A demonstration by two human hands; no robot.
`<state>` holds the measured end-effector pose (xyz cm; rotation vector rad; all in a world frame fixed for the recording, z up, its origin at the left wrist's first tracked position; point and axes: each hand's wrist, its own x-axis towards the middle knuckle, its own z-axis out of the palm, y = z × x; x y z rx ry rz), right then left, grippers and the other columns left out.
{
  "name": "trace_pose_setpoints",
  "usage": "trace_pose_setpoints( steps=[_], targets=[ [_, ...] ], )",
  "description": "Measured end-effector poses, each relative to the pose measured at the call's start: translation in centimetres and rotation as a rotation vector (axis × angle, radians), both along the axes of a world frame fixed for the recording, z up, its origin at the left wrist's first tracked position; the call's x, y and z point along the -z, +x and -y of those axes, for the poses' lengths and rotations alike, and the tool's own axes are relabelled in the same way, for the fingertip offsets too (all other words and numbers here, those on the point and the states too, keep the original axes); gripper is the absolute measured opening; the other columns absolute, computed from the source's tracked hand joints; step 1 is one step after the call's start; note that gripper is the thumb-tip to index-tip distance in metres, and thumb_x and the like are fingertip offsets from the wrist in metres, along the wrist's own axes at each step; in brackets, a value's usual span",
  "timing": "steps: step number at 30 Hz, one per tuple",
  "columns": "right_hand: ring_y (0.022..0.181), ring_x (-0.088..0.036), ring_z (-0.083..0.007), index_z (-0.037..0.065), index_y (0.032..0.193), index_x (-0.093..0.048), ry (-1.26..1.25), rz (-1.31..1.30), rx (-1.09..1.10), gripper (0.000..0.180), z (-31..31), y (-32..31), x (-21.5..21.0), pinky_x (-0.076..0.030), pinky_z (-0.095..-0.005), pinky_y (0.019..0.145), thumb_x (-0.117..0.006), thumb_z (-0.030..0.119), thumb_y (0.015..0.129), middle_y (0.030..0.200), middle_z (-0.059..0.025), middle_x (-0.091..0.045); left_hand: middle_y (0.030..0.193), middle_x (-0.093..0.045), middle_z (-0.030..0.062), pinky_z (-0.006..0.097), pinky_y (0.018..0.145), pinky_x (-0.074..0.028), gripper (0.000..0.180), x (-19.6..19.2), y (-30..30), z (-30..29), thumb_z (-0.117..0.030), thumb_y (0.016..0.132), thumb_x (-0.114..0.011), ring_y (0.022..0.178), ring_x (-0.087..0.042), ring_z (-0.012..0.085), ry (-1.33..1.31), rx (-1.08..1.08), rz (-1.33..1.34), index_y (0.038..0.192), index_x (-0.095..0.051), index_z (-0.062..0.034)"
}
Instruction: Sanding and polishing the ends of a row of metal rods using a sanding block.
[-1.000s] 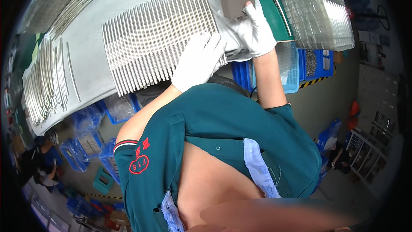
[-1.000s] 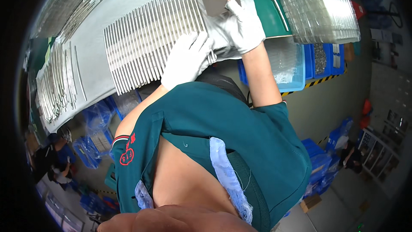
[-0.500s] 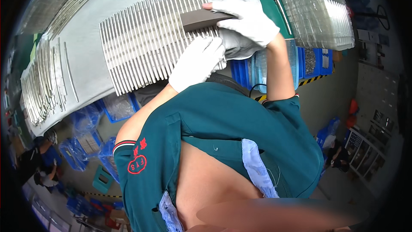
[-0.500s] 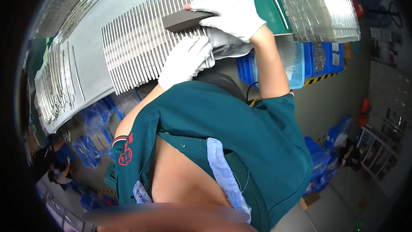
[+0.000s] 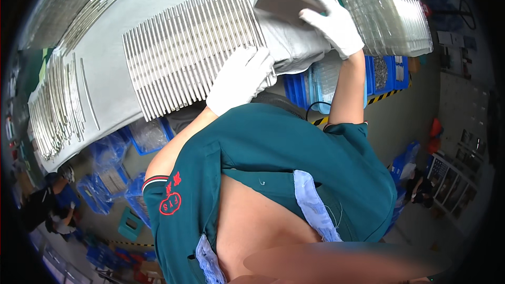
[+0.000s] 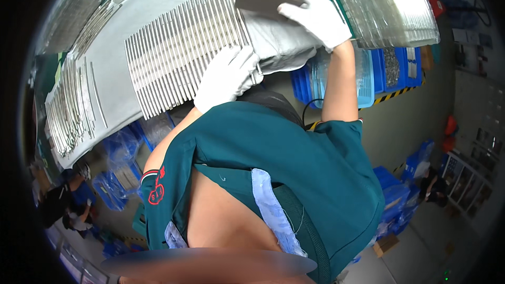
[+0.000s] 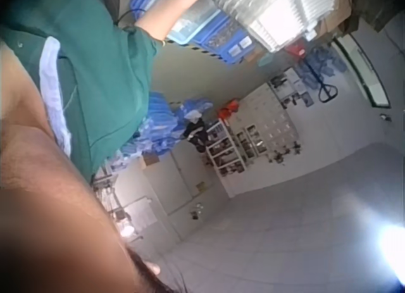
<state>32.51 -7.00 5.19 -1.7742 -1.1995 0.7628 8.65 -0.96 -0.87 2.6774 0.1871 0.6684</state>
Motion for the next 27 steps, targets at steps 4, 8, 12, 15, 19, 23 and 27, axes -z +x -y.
trace_pose_setpoints(
  steps=[4,8,12,15,19,23,27],
  targets=[
    [0.114,-0.055,-0.0134,0.009,0.139,-0.051,0.403,-0.147,0.349,0.056,1.3,1.1,2.2,-0.044,-0.0269,0.097,-0.071,0.014,0.087,0.131,-0.0059,-0.056,0.106,-0.054,0.0146,0.039,0.086,-0.043,0.048,-0.9,0.5,0.6,-0.027,0.073,-0.063,0.097,-0.052,0.028,-0.018,-0.03,-0.064,0.11,-0.057,0.0028],
    [0.107,-0.058,-0.0199,0.007,0.145,-0.038,0.596,-0.487,0.447,0.06,2.7,3.1,4.1,-0.047,-0.0393,0.094,-0.065,0.007,0.091,0.125,-0.0083,-0.057,0.107,-0.055,0.0162,0.039,0.086,-0.042,0.051,-1.7,0.9,0.9,-0.03,0.073,-0.066,0.098,-0.052,0.0286,-0.066,-0.015,-0.143,0.11,-0.058,0.0046],
    [0.109,-0.057,-0.0171,0.008,0.143,-0.043,0.602,-0.487,0.463,0.057,3.3,2.8,4.0,-0.047,-0.0367,0.095,-0.065,0.009,0.091,0.127,-0.0077,-0.057,0.111,-0.054,0.0137,0.039,0.091,-0.043,0.05,-0.5,1.3,1.0,-0.032,0.075,-0.07,0.101,-0.053,0.0287,0.049,-0.042,-0.118,0.109,-0.059,0.0022],
    [0.117,-0.054,-0.0144,0.01,0.137,-0.053,0.414,0.009,0.43,0.052,2.9,0.9,2.0,-0.043,-0.0291,0.1,-0.069,0.013,0.088,0.131,-0.0061,-0.057,0.108,-0.054,0.0162,0.038,0.088,-0.041,0.038,-0.6,1.5,1.0,-0.024,0.081,-0.061,0.099,-0.051,0.027,0.068,-0.031,-0.173,0.109,-0.058,0.0028],
    [0.118,-0.055,-0.0163,0.012,0.137,-0.054,0.295,-0.051,0.386,0.056,2.6,0.5,2.0,-0.042,-0.0298,0.101,-0.074,0.016,0.084,0.13,-0.0058,-0.058,0.106,-0.054,0.0157,0.038,0.088,-0.041,0.033,-1.0,1.8,1.1,-0.022,0.085,-0.059,0.099,-0.051,0.0268,0.03,-0.024,-0.182,0.107,-0.059,0.0023],
    [0.112,-0.058,-0.0156,0.01,0.134,-0.056,0.147,0.056,0.09,0.053,2.3,-0.1,1.7,-0.045,-0.0285,0.097,-0.071,0.018,0.084,0.126,-0.0063,-0.062,0.107,-0.055,0.0122,0.037,0.086,-0.043,0.033,-0.3,2.0,1.1,-0.021,0.081,-0.064,0.099,-0.053,0.0258,0.092,-0.07,-0.121,0.107,-0.059,-0.0007],
    [0.118,-0.057,-0.0202,0.012,0.134,-0.057,0.004,0.169,-0.076,0.051,2.1,0.5,1.5,-0.041,-0.0301,0.103,-0.068,0.018,0.085,0.132,-0.0068,-0.06,0.102,-0.054,0.0116,0.036,0.081,-0.044,0.028,0.5,1.8,0.9,-0.018,0.081,-0.061,0.093,-0.053,0.0245,0.076,-0.003,-0.022,0.103,-0.06,-0.0001]
  ],
)
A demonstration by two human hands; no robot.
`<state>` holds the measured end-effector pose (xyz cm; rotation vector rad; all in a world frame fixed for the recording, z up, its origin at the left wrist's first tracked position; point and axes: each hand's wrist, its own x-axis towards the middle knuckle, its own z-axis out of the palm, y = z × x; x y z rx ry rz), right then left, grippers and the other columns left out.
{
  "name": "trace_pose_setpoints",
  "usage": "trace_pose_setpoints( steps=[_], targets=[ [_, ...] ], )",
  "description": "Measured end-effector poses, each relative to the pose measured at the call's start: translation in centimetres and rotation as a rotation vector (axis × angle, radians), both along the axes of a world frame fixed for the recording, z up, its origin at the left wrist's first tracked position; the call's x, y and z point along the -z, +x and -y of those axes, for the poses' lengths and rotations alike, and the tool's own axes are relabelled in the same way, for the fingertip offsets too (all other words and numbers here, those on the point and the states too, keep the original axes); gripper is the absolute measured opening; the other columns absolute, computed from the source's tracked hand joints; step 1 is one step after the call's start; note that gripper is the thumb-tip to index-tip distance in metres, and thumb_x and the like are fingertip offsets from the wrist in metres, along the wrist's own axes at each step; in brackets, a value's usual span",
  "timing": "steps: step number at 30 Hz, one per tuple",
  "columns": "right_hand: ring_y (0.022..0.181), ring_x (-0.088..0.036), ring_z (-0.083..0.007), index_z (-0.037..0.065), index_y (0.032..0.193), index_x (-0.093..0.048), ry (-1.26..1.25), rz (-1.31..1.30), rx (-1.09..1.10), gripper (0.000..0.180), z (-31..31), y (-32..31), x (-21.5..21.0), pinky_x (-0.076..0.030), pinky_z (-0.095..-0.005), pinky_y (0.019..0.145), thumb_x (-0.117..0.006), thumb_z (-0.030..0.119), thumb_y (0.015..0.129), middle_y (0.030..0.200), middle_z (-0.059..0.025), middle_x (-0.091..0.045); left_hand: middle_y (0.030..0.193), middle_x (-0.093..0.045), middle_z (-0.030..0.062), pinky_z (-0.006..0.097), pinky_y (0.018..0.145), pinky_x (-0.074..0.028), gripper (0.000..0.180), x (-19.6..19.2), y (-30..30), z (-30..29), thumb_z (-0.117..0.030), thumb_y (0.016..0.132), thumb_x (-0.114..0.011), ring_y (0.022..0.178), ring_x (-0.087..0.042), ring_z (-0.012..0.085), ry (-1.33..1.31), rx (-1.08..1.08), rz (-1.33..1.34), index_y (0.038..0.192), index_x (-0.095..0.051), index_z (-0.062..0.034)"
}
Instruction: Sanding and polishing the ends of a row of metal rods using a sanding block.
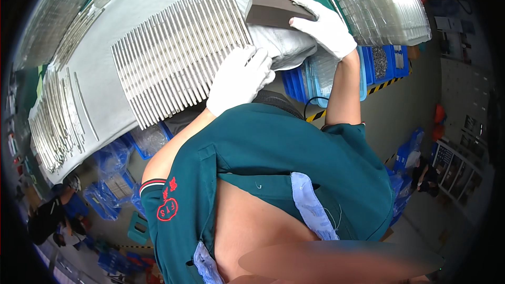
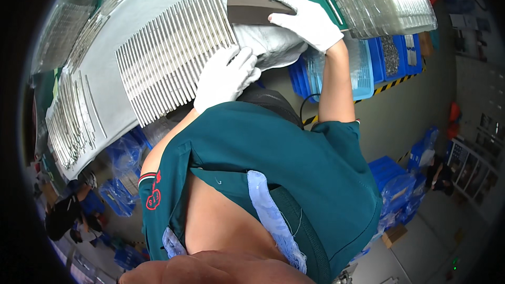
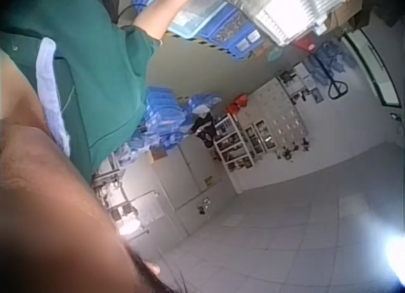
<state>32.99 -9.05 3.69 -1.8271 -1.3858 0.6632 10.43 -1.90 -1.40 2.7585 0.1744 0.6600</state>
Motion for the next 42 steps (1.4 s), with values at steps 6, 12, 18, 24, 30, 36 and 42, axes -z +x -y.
trace_pose_setpoints(
  steps=[6,12,18,24,30,36,42],
  targets=[
    [0.119,-0.057,-0.021,0.016,0.134,-0.057,0.052,-0.031,0.054,0.05,-1.1,0.9,0.5,-0.042,-0.03,0.102,-0.068,0.021,0.085,0.13,-0.0078,-0.061,0.113,-0.062,0.0125,0.04,0.09,-0.047,0.028,0.1,0.0,0.4,-0.018,0.082,-0.066,0.105,-0.057,0.0288,0.054,-0.145,-0.013,0.106,-0.065,-0.0038],
    [0.119,-0.056,-0.0208,0.015,0.134,-0.057,0.021,0.015,0.048,0.051,-0.7,-0.1,0.5,-0.042,-0.0312,0.103,-0.069,0.02,0.084,0.131,-0.0069,-0.06,0.111,-0.058,0.0142,0.041,0.085,-0.045,0.032,-1.3,-0.1,0.1,-0.017,0.082,-0.061,0.099,-0.056,0.0289,-0.098,-0.05,-0.11,0.109,-0.06,0.0008],
    [0.12,-0.055,-0.019,0.01,0.132,-0.059,-0.041,-0.162,-0.177,0.048,-1.2,0.3,-0.3,-0.04,-0.0306,0.105,-0.067,0.015,0.084,0.13,-0.0064,-0.061,0.116,-0.059,0.0125,0.042,0.082,-0.047,0.033,0.2,-0.8,0.1,-0.02,0.082,-0.063,0.099,-0.056,0.0317,-0.046,0.004,0.089,0.11,-0.061,-0.0026],
    [0.119,-0.057,-0.0182,0.008,0.129,-0.061,-0.041,-0.125,-0.341,0.044,-3.2,-1.3,-0.8,-0.043,-0.0311,0.103,-0.066,0.017,0.086,0.128,-0.008,-0.063,0.116,-0.058,0.0117,0.043,0.084,-0.047,0.033,0.4,-0.8,0.2,-0.02,0.083,-0.061,0.1,-0.056,0.0333,-0.098,0.009,0.075,0.113,-0.061,-0.0043],
    [0.12,-0.056,-0.02,0.004,0.129,-0.059,-0.032,-0.07,-0.365,0.046,-3.6,-0.9,-0.8,-0.041,-0.0312,0.105,-0.067,0.01,0.084,0.129,-0.0076,-0.062,0.106,-0.056,0.0104,0.042,0.081,-0.047,0.025,0.3,-0.5,0.4,-0.02,0.083,-0.062,0.096,-0.055,0.0323,-0.149,-0.026,0.083,0.104,-0.06,-0.0049],
    [0.122,-0.054,-0.0194,0.006,0.131,-0.059,-0.127,-0.212,-0.199,0.049,-1.7,0.5,-1.0,-0.039,-0.0308,0.106,-0.069,0.01,0.083,0.133,-0.0077,-0.059,0.101,-0.055,0.0096,0.041,0.078,-0.047,0.025,-0.6,-0.4,0.0,-0.021,0.082,-0.063,0.091,-0.055,0.0296,-0.165,0.028,0.052,0.102,-0.061,-0.0057],
    [0.117,-0.056,-0.0166,0.009,0.135,-0.056,0.281,-0.184,0.286,0.055,-0.3,0.4,0.2,-0.045,-0.029,0.099,-0.073,0.007,0.082,0.131,-0.006,-0.058,0.112,-0.058,0.0071,0.039,0.091,-0.044,0.043,-0.5,-0.7,0.3,-0.027,0.076,-0.066,0.103,-0.055,0.0263,-0.018,-0.065,-0.045,0.112,-0.06,-0.005]
  ],
)
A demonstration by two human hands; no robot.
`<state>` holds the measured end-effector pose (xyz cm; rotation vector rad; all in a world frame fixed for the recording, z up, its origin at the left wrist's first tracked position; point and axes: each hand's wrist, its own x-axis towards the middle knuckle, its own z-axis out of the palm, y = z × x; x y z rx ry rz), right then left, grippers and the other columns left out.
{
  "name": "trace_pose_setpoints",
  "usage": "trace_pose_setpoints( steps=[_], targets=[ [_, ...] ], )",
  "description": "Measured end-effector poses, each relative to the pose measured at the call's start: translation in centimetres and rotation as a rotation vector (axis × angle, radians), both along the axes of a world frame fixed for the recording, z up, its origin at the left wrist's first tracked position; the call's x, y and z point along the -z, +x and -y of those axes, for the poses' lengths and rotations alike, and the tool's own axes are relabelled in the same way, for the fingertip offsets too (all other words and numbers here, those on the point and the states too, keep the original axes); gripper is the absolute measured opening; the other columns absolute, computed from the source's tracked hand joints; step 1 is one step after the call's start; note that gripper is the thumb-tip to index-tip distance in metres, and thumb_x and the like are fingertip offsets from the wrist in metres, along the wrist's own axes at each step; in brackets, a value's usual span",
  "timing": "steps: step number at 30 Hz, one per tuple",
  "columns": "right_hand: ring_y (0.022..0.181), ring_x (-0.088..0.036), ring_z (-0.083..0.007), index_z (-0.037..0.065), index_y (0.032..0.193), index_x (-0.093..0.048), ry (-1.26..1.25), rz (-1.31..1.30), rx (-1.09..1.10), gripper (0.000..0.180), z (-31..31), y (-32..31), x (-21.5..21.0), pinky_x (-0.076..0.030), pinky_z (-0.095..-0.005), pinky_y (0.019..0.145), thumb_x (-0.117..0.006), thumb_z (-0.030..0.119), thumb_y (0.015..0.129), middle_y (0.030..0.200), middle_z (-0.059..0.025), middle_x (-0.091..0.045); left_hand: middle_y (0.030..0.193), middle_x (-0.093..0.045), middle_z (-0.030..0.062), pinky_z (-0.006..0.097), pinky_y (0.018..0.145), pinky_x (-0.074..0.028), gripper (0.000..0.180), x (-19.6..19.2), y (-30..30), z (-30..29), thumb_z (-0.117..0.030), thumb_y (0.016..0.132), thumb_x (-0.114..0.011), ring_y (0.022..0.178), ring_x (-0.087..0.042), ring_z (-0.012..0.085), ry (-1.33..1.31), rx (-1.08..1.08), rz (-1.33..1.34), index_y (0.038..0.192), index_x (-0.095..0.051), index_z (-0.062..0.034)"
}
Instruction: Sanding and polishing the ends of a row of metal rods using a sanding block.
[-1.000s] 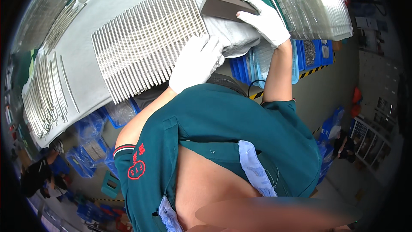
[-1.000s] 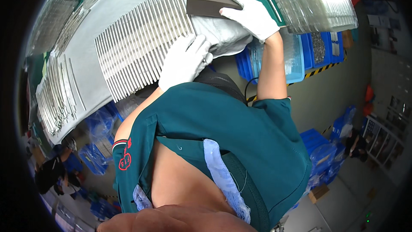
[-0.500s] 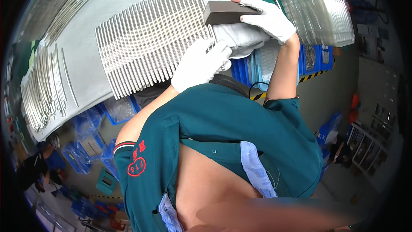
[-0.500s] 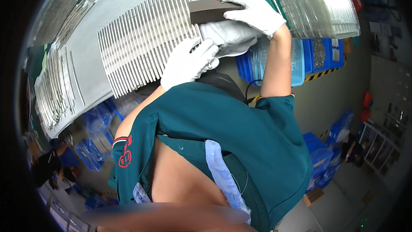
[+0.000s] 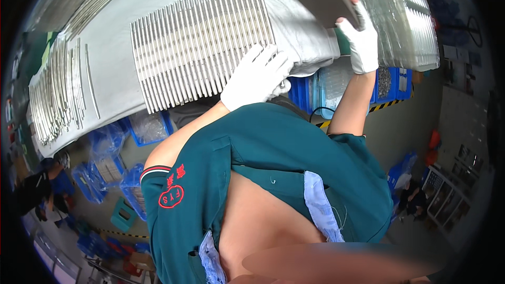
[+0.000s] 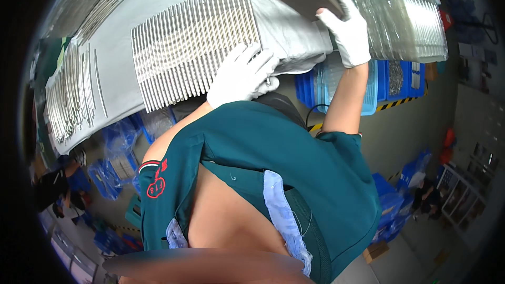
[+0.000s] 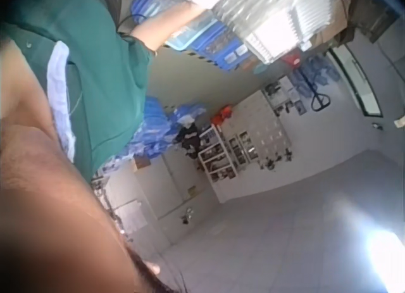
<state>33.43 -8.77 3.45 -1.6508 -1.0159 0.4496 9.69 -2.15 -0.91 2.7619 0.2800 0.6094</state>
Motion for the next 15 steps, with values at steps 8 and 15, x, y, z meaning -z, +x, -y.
trace_pose_setpoints(
  steps=[8,15],
  targets=[
    [0.118,-0.055,-0.0174,0.009,0.137,-0.053,0.251,-0.107,0.23,0.057,0.2,-0.3,-0.6,-0.042,-0.0296,0.102,-0.073,0.009,0.084,0.132,-0.0084,-0.057,0.102,-0.054,0.0121,0.038,0.085,-0.042,0.041,-1.0,0.7,-0.2,-0.027,0.078,-0.065,0.098,-0.053,0.0257,-0.076,0.01,-0.134,0.108,-0.056,0.0002],
    [0.128,-0.046,-0.0264,-0.001,0.141,-0.042,0.279,0.107,0.247,0.07,2.5,-0.1,-1.4,-0.036,-0.0383,0.108,-0.074,0.023,0.083,0.137,-0.0132,-0.05,0.092,-0.05,0.0106,0.037,0.08,-0.041,0.03,-1.3,0.5,-0.6,-0.02,0.072,-0.065,0.089,-0.052,0.0259,-0.079,0.023,-0.007,0.096,-0.056,-0.0035]
  ],
)
